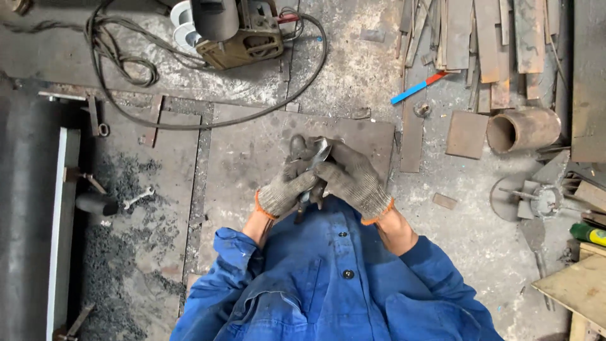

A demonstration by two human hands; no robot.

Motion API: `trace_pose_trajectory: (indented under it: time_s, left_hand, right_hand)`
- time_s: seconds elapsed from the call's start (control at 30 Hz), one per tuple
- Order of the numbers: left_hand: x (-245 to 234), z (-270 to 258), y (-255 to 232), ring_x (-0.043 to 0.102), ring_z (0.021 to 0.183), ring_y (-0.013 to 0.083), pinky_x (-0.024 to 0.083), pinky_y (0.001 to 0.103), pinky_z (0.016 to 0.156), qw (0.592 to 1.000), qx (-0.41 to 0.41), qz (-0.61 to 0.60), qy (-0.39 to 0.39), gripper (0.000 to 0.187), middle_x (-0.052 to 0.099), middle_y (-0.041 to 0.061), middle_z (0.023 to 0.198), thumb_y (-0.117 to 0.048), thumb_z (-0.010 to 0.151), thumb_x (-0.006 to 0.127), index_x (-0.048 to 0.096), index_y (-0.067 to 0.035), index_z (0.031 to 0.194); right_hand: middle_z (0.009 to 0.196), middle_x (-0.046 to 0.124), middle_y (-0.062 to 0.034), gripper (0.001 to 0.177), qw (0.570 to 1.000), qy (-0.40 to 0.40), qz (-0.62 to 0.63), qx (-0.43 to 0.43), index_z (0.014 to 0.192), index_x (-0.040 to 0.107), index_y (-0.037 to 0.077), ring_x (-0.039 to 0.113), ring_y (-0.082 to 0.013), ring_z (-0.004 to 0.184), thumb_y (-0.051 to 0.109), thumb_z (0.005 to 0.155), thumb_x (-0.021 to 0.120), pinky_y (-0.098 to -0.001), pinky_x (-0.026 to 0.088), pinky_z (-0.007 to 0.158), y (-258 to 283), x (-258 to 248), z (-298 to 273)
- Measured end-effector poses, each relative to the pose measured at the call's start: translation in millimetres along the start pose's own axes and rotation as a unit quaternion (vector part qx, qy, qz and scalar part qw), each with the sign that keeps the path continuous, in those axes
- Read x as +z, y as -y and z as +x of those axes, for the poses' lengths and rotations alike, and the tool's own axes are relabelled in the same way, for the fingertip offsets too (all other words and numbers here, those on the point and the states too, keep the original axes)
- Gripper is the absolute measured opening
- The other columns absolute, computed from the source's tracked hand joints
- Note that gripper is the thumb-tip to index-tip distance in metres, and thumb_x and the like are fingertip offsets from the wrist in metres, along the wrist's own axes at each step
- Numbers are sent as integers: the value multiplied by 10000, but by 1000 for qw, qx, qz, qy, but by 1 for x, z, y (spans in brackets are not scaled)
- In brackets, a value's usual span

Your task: Adjusting a magnetic drill and sharpening a large drill bit on a bench grinder.

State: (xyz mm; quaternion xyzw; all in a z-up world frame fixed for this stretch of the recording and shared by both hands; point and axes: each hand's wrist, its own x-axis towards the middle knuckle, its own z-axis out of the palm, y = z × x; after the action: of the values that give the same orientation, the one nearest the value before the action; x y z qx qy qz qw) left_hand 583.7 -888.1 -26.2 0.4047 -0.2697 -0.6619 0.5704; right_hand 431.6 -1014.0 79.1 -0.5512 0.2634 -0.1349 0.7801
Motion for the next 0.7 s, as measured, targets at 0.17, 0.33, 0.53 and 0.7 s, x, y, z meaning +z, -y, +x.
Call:
trace_pose_trajectory:
  time_s: [0.17, 0.33, 0.53, 0.7]
  left_hand:
    - [-39, 98, -98, 678, 584, 176, 486, 280, 352, 997, -76, -11, 33, 440, 695, 95, 779, -440, 956, 631, 602, -49, 1155]
    - [-70, 169, -146, 670, 680, 164, 536, 288, 571, 998, -45, -2, 53, 525, 714, 101, 887, -468, 978, 641, 620, -31, 1268]
    - [-120, 271, -146, 594, 720, 92, 470, 265, 597, 989, -17, 127, -71, 591, 700, 57, 951, -486, 1008, 605, 614, -1, 1346]
    - [-143, 382, -189, 624, 692, 119, 542, 286, 631, 994, 21, 45, -96, 573, 699, 73, 920, -448, 1020, 604, 589, 37, 1325]
  right_hand:
    - [1063, 704, -118, 393, 994, -60, -34, -80, 1359, 592, -37, 674, -174, 847, 81, 987, 639, -329, 568, 740, 17, -36, 109]
    - [1025, 705, -58, 357, 973, -172, -105, -114, 1220, 646, -3, 664, -144, 899, 123, 898, 736, -312, 570, 788, 71, -58, 193]
    - [919, 660, -39, 375, 910, -275, -285, -124, 1074, 681, 29, 646, -148, 834, 176, 778, 857, -310, 556, 763, 112, -118, 296]
    - [932, 652, -51, 401, 922, -234, -259, -167, 1095, 668, 30, 635, -141, 836, 199, 791, 867, -300, 553, 749, 133, -195, 406]
